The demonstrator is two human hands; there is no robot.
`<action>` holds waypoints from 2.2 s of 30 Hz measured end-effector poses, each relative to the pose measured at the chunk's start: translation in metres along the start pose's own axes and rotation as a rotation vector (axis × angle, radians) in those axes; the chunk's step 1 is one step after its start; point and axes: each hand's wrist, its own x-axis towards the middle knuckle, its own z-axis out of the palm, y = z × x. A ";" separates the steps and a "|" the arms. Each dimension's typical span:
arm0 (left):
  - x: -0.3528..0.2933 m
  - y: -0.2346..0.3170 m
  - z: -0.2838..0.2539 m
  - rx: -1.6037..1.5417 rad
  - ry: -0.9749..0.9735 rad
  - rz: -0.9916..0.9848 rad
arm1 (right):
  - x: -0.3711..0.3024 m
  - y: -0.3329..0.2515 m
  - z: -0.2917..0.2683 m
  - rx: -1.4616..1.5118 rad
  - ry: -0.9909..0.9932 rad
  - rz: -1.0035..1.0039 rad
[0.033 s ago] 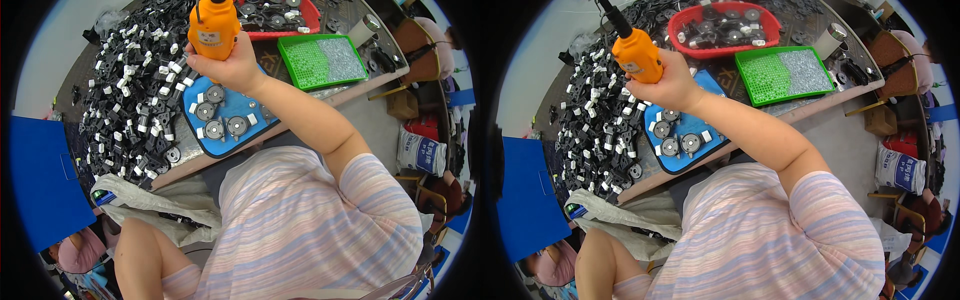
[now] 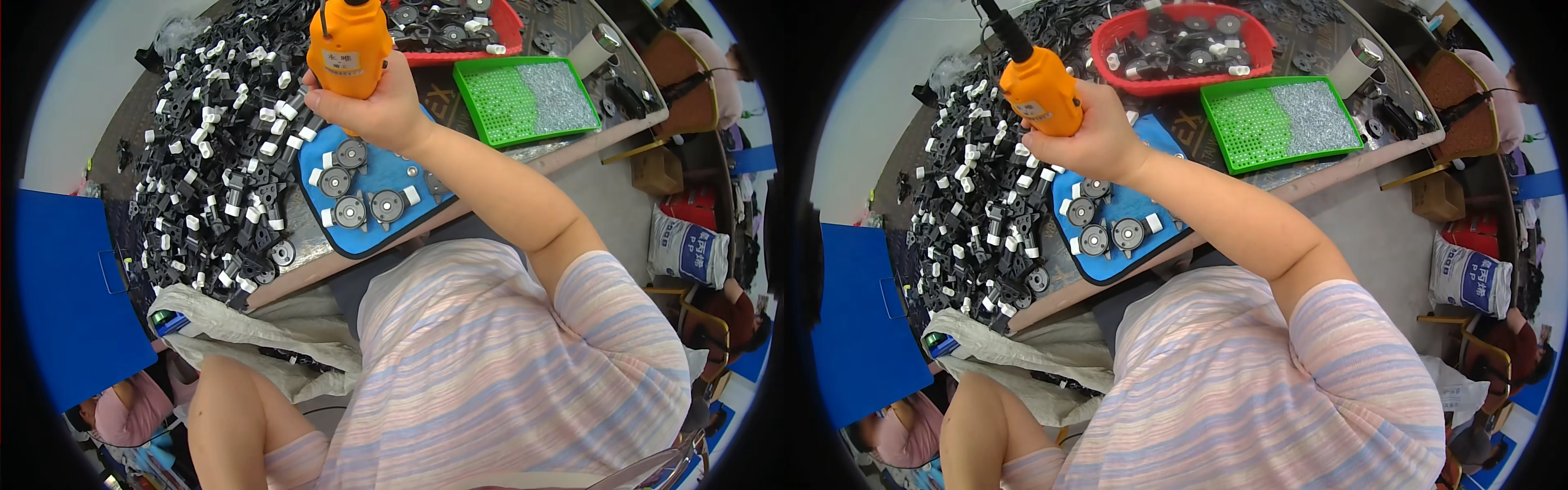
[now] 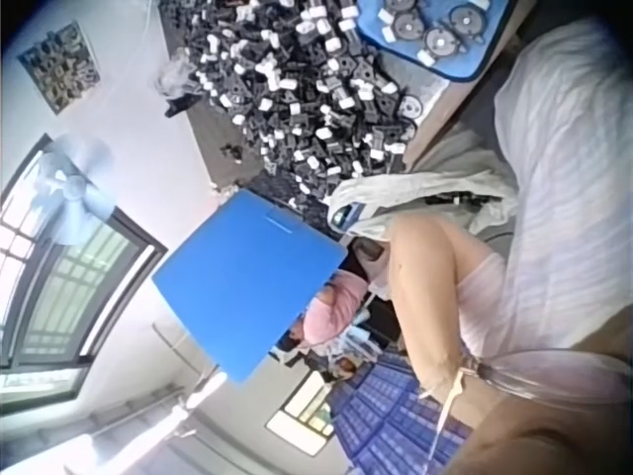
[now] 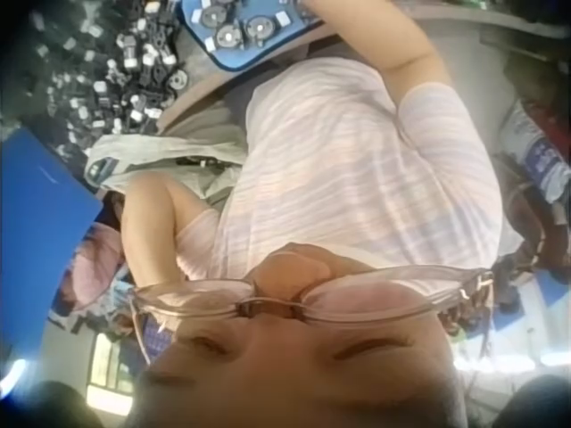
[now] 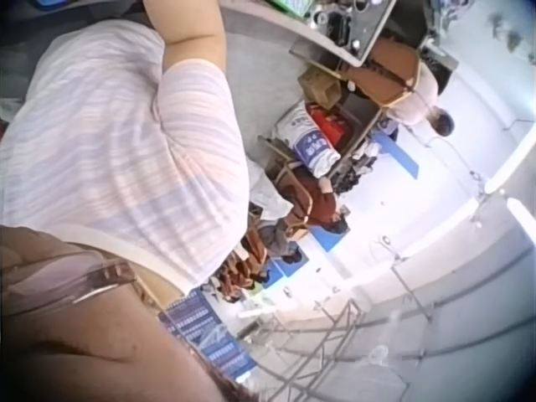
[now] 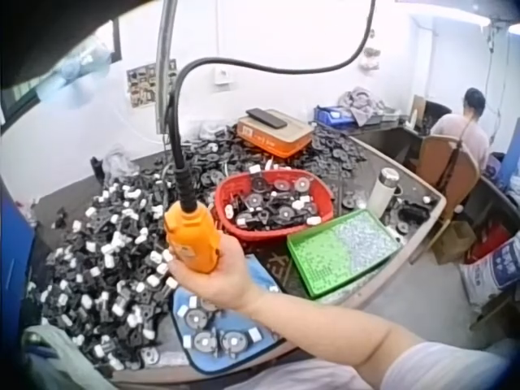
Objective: The recorder is assembling small electronic or mechanical parts using an electric screwdriver on a workbench in a factory setting.
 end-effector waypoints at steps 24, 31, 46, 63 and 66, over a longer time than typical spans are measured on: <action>-0.122 -0.245 -0.095 1.004 0.326 -1.516 | 0.002 -0.007 0.009 0.021 -0.002 0.096; -0.115 -0.253 -0.097 1.002 0.351 -1.635 | 0.001 0.001 0.006 0.049 -0.021 0.064; -0.120 -0.257 -0.101 0.980 0.299 -1.686 | 0.020 -0.039 -0.020 0.240 -0.086 0.063; -0.085 -0.263 -0.082 0.874 0.379 -1.571 | -0.035 -0.050 -0.146 -0.191 0.437 0.002; -0.086 -0.263 -0.080 0.833 0.383 -1.580 | -0.034 -0.049 -0.146 -0.173 0.426 0.002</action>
